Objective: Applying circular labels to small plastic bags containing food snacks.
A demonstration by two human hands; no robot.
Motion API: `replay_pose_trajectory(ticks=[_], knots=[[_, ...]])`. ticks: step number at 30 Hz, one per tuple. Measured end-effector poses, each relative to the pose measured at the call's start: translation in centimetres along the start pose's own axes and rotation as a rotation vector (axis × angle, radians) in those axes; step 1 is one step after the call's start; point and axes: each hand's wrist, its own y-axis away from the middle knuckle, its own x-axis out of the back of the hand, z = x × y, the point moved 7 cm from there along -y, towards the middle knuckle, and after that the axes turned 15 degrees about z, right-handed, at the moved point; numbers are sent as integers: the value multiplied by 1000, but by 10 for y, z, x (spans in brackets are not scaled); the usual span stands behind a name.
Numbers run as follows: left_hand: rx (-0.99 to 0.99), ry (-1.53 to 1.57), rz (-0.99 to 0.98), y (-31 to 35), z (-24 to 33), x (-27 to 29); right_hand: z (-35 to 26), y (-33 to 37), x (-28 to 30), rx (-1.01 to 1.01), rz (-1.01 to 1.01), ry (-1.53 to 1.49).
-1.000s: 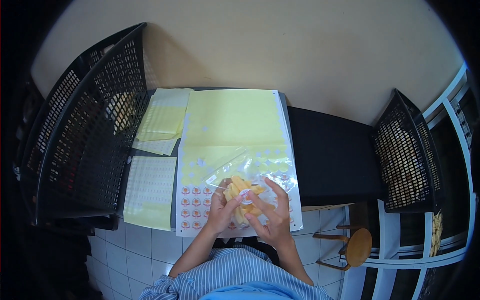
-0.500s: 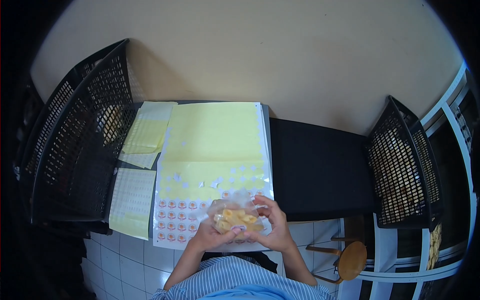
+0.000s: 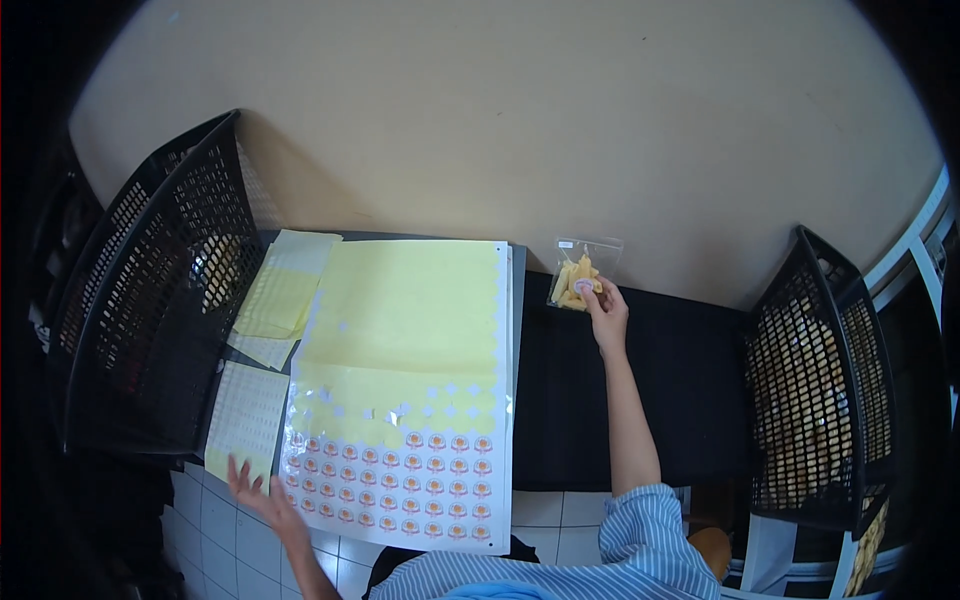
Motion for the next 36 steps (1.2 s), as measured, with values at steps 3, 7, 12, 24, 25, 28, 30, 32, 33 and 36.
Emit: replay_pose_trajectory(ticks=[3,7,12,24,25,28,30,32,33,36], knots=[[87,-235,154,4,-37,45,38,-33,-17,-31,-5,-43],[280,-294,182,19,-78,73,67,-51,-32,-30,-48,-40],[452,-311,107,38,-101,73,84,-57,-35,-108,-22,-63],[392,-231,-11,30,-88,38,90,-60,-11,-95,23,102],[380,-252,-11,30,-88,38,83,-57,-6,-39,60,134],[314,-245,33,25,-88,44,60,-31,16,70,189,223],[349,-247,115,18,-93,57,35,-2,25,137,182,132],[213,-86,310,3,-82,79,5,34,34,173,158,81],[125,-19,404,-5,-74,91,-11,53,37,190,137,113],[-92,59,597,-39,-52,124,-62,108,29,303,32,257]])
